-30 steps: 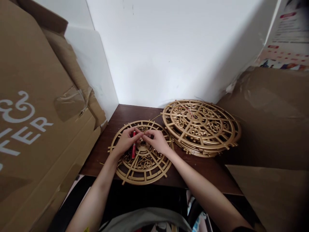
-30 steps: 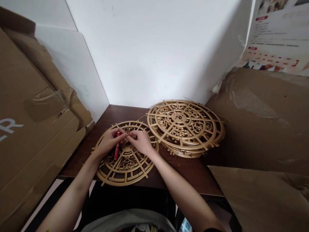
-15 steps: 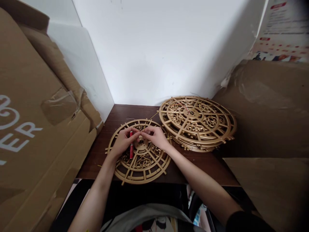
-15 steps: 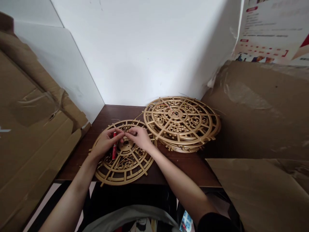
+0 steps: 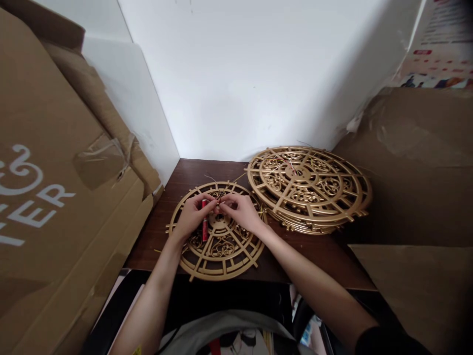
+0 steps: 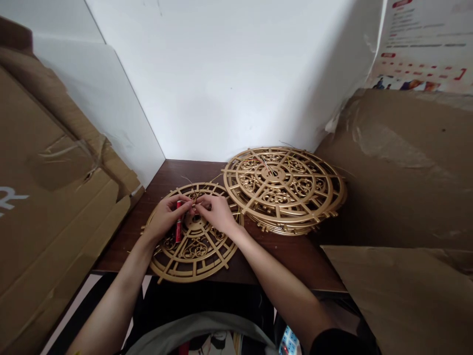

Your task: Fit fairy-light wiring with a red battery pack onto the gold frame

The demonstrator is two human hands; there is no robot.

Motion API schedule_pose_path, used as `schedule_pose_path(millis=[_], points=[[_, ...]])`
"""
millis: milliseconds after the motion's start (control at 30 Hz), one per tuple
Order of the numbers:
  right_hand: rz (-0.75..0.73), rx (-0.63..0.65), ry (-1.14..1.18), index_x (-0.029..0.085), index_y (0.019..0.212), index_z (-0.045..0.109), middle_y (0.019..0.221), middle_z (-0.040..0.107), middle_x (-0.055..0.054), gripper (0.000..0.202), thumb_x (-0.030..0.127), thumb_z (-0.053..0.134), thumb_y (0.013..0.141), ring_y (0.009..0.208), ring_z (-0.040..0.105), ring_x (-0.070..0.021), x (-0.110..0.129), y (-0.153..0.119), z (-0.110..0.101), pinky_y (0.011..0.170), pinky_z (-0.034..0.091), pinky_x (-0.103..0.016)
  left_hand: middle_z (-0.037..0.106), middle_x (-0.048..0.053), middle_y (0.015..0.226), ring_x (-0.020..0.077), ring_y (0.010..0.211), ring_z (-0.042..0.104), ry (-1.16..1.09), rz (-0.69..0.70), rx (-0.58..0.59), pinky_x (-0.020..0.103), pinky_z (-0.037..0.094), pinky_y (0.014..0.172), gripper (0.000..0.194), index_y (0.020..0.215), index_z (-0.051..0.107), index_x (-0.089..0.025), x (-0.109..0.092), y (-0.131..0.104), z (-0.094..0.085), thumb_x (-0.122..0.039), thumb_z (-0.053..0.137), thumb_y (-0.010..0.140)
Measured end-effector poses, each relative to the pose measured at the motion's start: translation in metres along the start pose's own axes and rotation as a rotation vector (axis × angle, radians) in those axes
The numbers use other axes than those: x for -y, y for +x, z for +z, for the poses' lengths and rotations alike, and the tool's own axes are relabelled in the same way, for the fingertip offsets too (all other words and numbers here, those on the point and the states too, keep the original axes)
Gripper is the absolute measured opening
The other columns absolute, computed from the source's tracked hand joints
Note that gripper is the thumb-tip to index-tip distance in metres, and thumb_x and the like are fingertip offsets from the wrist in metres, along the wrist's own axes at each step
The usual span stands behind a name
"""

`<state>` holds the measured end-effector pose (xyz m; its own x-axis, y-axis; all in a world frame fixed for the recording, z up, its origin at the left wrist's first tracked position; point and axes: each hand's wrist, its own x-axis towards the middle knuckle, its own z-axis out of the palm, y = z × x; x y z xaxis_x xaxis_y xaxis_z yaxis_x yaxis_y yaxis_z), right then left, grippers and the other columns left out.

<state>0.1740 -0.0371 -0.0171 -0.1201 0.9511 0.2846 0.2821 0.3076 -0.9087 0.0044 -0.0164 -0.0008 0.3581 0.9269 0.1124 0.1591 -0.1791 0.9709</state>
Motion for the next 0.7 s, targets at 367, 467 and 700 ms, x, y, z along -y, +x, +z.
schedule_pose_path(millis=[367,467,700], points=[[0.014,0.049,0.077,0.021,0.114,0.051,0.082,0.071,-0.001,0.04,0.02,0.067,0.077,0.074,0.068,-0.0157,-0.0003,-0.0019,-0.0004,0.07,0.05,-0.027,0.059,-0.002,0.059,0.0109,0.053,0.05,0.089,0.004,-0.068,0.022,0.039,0.052,0.024,0.081,0.065,-0.015,-0.0049,-0.0035,0.0013,-0.039,0.063,0.079],[-0.013,0.033,0.017,0.021,0.099,0.051,0.076,0.068,0.002,0.029,0.023,0.067,0.076,0.071,0.065,-0.0152,0.0012,-0.0022,-0.0005,0.066,0.047,-0.025,0.056,-0.004,0.058,0.0099,0.052,0.047,0.119,0.016,-0.086,0.021,0.036,0.051,0.023,0.08,0.066,-0.015,-0.0035,-0.004,0.0009,-0.038,0.065,0.078],[-0.058,-0.048,-0.207,0.021,0.085,0.047,0.067,0.06,0.003,0.018,0.026,0.063,0.079,0.059,0.056,-0.0139,-0.0019,-0.0038,0.0001,0.057,0.039,-0.023,0.052,-0.005,0.056,0.0099,0.05,0.046,0.087,0.006,-0.082,0.021,0.035,0.05,0.023,0.081,0.065,-0.016,-0.0042,-0.0053,0.0016,-0.039,0.066,0.077]])
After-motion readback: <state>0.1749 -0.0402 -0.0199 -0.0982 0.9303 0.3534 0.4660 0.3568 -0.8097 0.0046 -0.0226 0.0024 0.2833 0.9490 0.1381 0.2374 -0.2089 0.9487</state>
